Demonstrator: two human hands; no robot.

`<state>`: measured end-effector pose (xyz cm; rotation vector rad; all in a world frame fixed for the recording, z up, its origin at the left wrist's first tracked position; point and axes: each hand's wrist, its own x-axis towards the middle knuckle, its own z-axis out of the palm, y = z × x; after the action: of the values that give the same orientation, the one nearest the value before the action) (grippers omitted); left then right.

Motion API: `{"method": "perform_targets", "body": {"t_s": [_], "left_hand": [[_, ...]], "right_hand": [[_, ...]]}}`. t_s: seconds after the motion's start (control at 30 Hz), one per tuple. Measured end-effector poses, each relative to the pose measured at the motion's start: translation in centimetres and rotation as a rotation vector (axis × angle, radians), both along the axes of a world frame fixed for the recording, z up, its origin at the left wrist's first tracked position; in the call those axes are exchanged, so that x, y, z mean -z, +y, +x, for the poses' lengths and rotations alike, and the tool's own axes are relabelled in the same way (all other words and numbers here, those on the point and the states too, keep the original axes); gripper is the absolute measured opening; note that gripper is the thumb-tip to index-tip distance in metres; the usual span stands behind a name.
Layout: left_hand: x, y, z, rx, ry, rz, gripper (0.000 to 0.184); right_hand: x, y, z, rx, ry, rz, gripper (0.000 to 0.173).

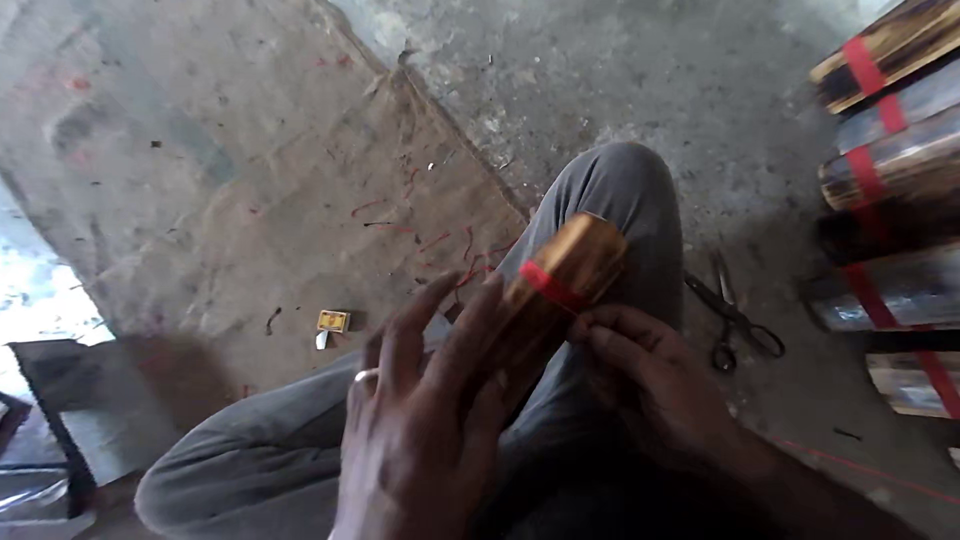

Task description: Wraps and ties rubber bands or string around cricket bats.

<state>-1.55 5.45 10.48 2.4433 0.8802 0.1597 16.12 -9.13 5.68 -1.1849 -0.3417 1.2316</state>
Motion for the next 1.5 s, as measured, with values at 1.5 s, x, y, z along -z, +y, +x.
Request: {"method": "perform_targets", "body": {"t_s": [1.5], "left_hand": [[0.7, 1.9, 0.1, 0.281, -0.121, -0.866, 0.102]], "right_hand": [[0.2, -2.1, 2.5, -0.137, -0.309, 0.061, 0.019]]}}
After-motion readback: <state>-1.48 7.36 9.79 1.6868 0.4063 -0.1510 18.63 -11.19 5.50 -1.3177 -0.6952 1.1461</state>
